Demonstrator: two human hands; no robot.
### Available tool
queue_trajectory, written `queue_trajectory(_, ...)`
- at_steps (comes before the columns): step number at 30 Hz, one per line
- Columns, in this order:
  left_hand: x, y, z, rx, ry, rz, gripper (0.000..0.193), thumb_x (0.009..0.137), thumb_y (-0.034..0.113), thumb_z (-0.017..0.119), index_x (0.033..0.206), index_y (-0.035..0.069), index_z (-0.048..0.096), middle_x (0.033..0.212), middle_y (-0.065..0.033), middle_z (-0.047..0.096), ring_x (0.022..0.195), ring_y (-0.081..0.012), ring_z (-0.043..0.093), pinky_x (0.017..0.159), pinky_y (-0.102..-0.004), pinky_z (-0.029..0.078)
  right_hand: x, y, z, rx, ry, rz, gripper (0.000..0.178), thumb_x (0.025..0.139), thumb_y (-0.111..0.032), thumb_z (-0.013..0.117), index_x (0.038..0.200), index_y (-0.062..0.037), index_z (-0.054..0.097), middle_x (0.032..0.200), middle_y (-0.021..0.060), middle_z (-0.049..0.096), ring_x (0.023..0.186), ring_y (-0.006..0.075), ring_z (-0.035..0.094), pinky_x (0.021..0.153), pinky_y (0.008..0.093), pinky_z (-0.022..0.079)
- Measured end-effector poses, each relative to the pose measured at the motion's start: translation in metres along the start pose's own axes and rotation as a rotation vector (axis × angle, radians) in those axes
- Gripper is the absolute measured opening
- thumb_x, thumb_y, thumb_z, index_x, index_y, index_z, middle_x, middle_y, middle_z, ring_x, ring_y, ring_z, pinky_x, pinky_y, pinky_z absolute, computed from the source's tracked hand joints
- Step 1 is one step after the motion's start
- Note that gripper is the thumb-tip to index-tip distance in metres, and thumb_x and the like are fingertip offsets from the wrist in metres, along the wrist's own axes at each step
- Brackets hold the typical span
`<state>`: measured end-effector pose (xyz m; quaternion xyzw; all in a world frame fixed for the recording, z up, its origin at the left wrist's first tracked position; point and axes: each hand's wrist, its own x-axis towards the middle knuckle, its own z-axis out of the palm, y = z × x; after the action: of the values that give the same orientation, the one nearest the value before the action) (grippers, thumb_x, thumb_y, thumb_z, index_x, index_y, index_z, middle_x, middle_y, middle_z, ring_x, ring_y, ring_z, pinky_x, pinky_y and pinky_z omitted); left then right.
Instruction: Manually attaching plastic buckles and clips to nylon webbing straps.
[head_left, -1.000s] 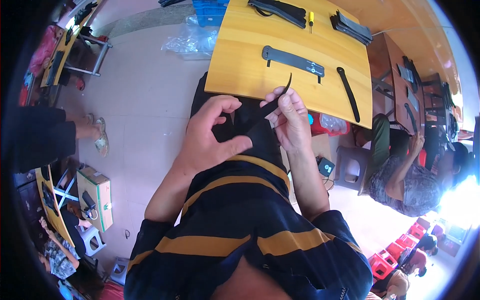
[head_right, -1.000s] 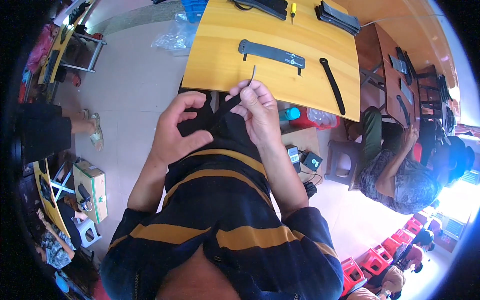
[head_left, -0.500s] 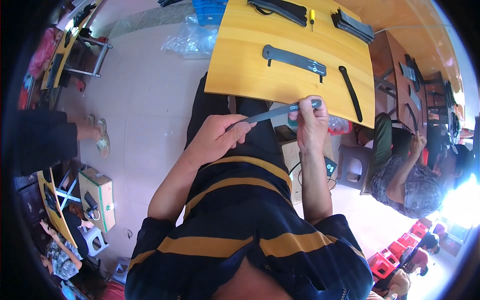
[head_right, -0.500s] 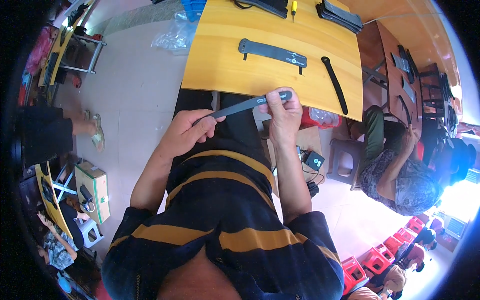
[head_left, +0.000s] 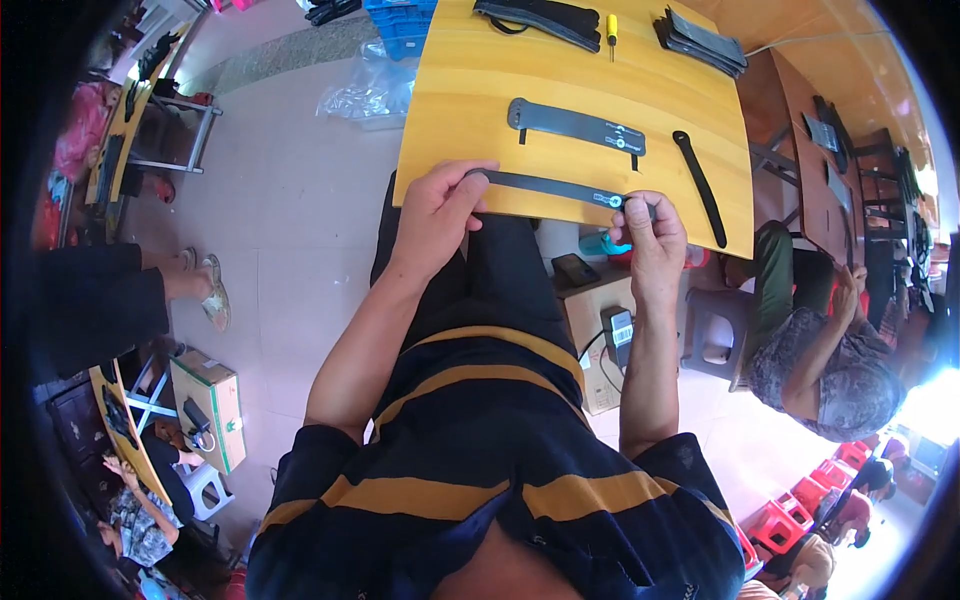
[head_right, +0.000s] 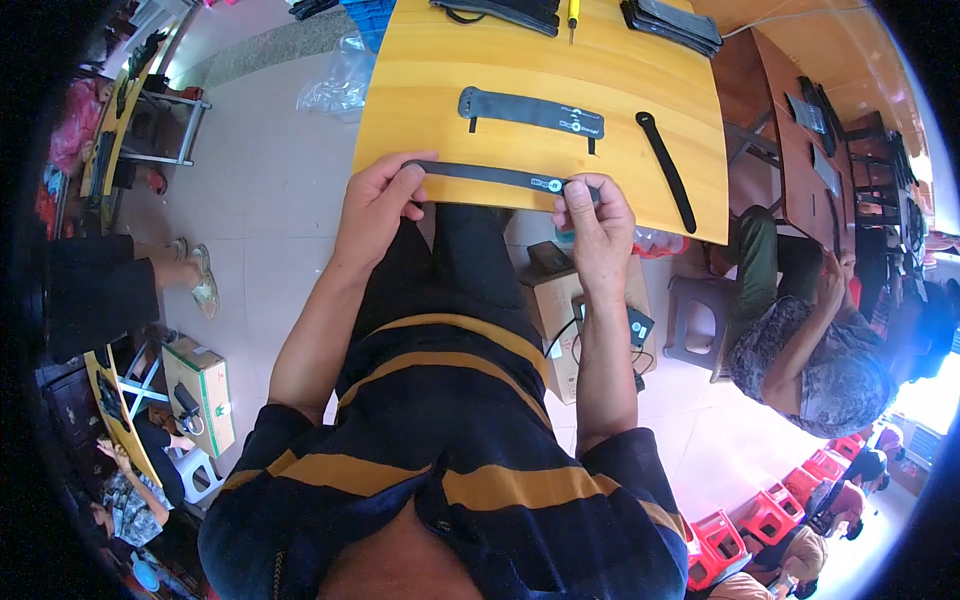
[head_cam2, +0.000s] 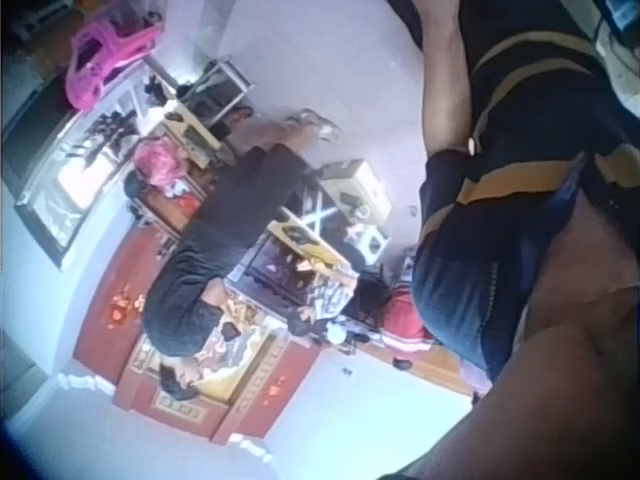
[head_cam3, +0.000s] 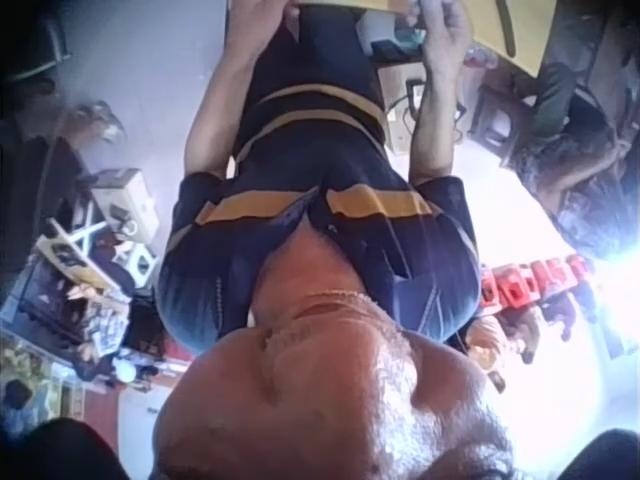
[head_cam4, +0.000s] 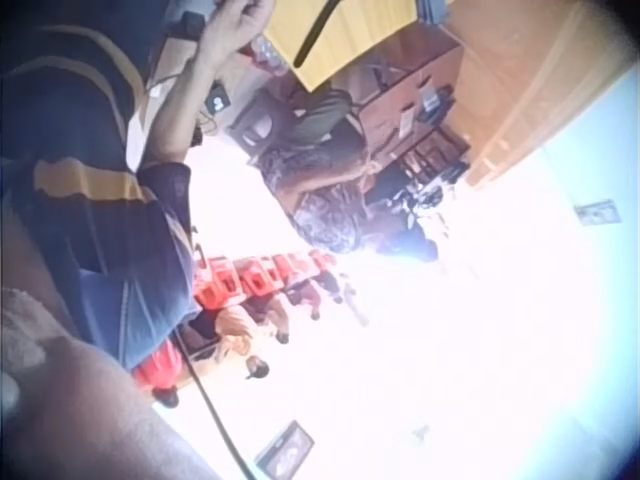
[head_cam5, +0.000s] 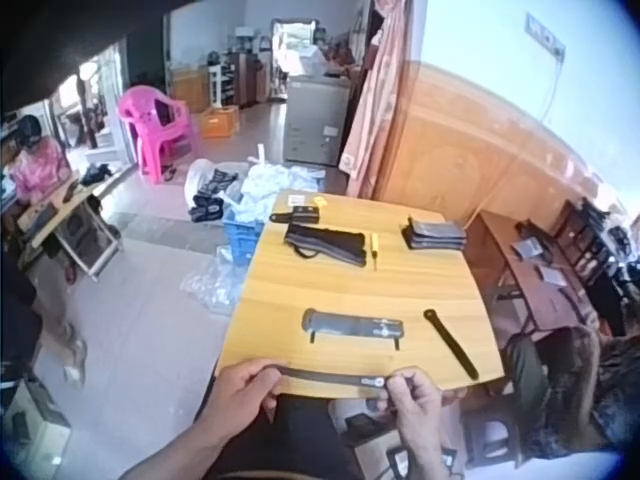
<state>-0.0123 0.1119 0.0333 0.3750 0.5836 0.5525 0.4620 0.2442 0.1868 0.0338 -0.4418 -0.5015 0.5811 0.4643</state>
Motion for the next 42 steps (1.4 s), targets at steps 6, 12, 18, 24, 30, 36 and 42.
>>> queue_trajectory(6, 0.028, 0.003, 0.013, -0.066, 0.077, -0.033, 0.03, 0.102, 0.011, 0.063, 0.13, 0.0, 0.062, 0.087, -0.0019, 0.066, 0.072, -0.0077, 0.063, 0.067, -0.0228, 0.055, 0.022, 0.007, -0.015, -0.069, -0.017, -0.013, 0.017, 0.106, -0.019, 0.064, 0.11, -0.0028, 0.069, 0.085, 0.0013, 0.067, 0.071, 0.0075, 0.061, 0.064, 0.0213, 0.049)
queue_trajectory(12, 0.054, -0.009, 0.015, -0.147, 0.151, -0.002, 0.023, 0.1, 0.004, 0.062, 0.12, 0.002, 0.05, 0.091, -0.0094, 0.071, 0.074, -0.0107, 0.07, 0.063, -0.0235, 0.056, 0.048, 0.005, -0.022, -0.133, -0.027, 0.063, 0.021, 0.106, -0.016, 0.063, 0.12, -0.0018, 0.07, 0.087, 0.0011, 0.068, 0.072, 0.0072, 0.061, 0.066, 0.0216, 0.051)
queue_trajectory(18, 0.07, -0.022, 0.016, -0.07, 0.146, 0.099, 0.011, 0.102, 0.002, 0.06, 0.113, 0.0, 0.06, 0.094, -0.0088, 0.072, 0.077, -0.0124, 0.072, 0.068, -0.0227, 0.057, 0.065, 0.01, -0.024, -0.095, -0.05, 0.039, 0.022, 0.106, -0.012, 0.062, 0.126, -0.003, 0.064, 0.087, 0.0003, 0.065, 0.075, 0.0065, 0.06, 0.069, 0.0207, 0.05)
queue_trajectory(24, 0.074, -0.029, 0.016, 0.19, 0.09, 0.196, 0.014, 0.095, -0.002, 0.069, 0.108, -0.001, 0.073, 0.1, -0.0089, 0.075, 0.085, -0.0139, 0.074, 0.077, -0.0268, 0.06, 0.08, 0.018, -0.029, -0.001, -0.081, 0.047, 0.01, 0.107, -0.007, 0.058, 0.116, -0.0037, 0.059, 0.085, 0.0011, 0.062, 0.075, 0.0078, 0.056, 0.071, 0.0221, 0.047)
queue_trajectory(30, 0.082, -0.026, 0.02, 0.636, 0.119, 0.606, 0.025, 0.086, -0.003, 0.076, 0.11, 0.003, 0.073, 0.098, -0.0141, 0.075, 0.086, -0.0266, 0.075, 0.075, -0.0332, 0.06, 0.087, 0.019, -0.033, 0.015, -0.095, 0.089, 0.01, 0.107, -0.007, 0.057, 0.116, -0.0027, 0.059, 0.086, 0.0015, 0.062, 0.077, 0.0079, 0.056, 0.073, 0.0222, 0.048)
queue_trajectory(36, 0.089, -0.024, 0.017, 0.845, 0.142, 0.731, 0.026, 0.079, -0.002, 0.08, 0.103, 0.006, 0.077, 0.095, -0.0095, 0.074, 0.082, -0.0266, 0.073, 0.069, -0.0348, 0.059, 0.091, 0.013, -0.035, 0.015, -0.076, 0.121, 0.013, 0.109, -0.007, 0.053, 0.119, -0.0019, 0.059, 0.089, 0.0022, 0.063, 0.08, 0.0083, 0.057, 0.078, 0.0226, 0.049)
queue_trajectory(42, 0.093, -0.023, 0.018, 0.893, 0.141, 0.754, 0.024, 0.077, -0.003, 0.079, 0.1, 0.004, 0.077, 0.093, -0.0087, 0.074, 0.079, -0.0258, 0.072, 0.066, -0.0348, 0.058, 0.096, 0.019, -0.041, -0.048, -0.074, 0.088, 0.014, 0.108, -0.006, 0.053, 0.119, -0.0012, 0.06, 0.089, 0.0023, 0.064, 0.081, 0.0077, 0.058, 0.078, 0.0224, 0.049)
